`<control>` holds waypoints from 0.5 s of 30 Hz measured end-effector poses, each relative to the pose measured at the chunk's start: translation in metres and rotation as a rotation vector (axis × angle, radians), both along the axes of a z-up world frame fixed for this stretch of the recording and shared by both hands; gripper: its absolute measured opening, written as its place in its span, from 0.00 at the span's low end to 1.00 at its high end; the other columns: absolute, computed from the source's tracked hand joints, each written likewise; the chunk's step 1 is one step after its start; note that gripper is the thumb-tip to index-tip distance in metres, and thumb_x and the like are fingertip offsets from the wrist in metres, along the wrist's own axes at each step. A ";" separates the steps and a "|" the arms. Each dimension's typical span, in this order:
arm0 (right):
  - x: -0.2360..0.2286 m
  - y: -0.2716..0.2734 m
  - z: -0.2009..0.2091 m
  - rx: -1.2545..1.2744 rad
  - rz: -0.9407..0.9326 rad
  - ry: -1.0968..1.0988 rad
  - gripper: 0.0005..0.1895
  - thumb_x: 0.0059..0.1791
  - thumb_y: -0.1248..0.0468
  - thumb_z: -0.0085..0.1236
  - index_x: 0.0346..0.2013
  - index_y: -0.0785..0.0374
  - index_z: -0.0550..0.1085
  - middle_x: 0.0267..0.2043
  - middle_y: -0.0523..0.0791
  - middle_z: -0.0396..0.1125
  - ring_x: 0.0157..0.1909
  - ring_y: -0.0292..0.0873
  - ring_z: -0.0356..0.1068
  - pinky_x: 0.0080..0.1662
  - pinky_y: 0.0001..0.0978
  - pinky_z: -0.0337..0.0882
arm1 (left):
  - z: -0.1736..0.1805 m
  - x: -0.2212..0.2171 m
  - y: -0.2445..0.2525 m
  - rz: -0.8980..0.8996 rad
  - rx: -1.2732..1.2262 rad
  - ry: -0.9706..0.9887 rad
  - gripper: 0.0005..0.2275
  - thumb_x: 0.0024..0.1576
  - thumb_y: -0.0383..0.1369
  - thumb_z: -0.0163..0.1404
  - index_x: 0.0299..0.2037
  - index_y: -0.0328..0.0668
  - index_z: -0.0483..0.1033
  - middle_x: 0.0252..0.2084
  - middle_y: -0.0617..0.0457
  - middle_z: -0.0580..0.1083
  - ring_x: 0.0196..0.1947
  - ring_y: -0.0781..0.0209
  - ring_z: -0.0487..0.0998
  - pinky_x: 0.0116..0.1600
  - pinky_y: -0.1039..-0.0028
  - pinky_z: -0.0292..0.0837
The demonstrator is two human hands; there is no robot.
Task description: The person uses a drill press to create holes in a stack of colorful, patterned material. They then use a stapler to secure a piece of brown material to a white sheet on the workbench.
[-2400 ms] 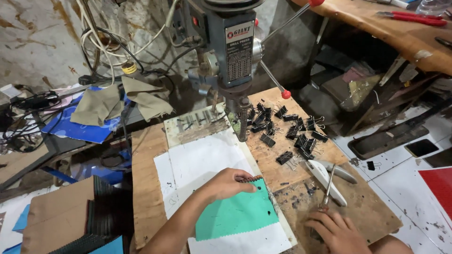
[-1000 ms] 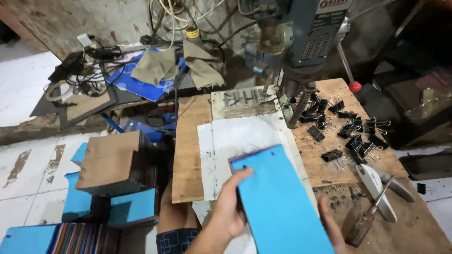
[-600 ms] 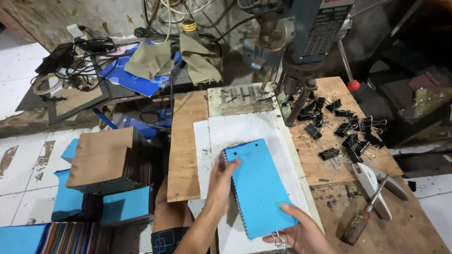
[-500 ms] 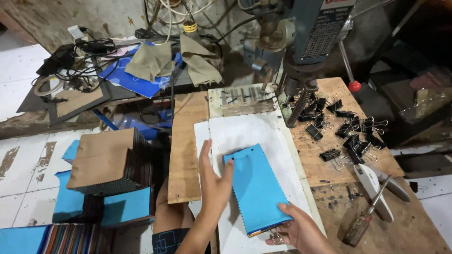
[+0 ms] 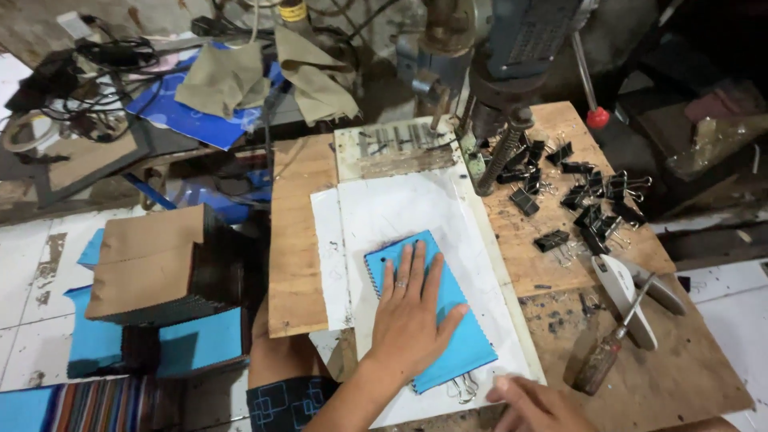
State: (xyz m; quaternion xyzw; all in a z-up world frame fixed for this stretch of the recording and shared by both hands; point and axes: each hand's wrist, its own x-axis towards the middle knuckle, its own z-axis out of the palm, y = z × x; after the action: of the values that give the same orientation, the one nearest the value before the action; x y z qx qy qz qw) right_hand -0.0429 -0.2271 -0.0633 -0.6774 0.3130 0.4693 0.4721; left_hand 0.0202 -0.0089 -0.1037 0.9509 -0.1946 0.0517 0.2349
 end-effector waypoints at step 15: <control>-0.020 0.042 -0.039 0.141 -0.220 -0.099 0.23 0.55 0.52 0.54 0.39 0.73 0.81 0.28 0.56 0.71 0.27 0.51 0.67 0.37 0.40 0.65 | 0.006 -0.012 -0.012 -0.006 -0.025 -0.012 0.32 0.68 0.51 0.36 0.77 0.38 0.49 0.80 0.38 0.42 0.79 0.39 0.39 0.76 0.45 0.31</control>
State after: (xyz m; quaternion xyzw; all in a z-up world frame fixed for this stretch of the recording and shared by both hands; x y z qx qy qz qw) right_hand -0.0628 -0.1855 -0.1027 -0.6264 0.3279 0.4016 0.5821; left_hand 0.0083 -0.0208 -0.0977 0.9470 -0.1982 0.0592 0.2456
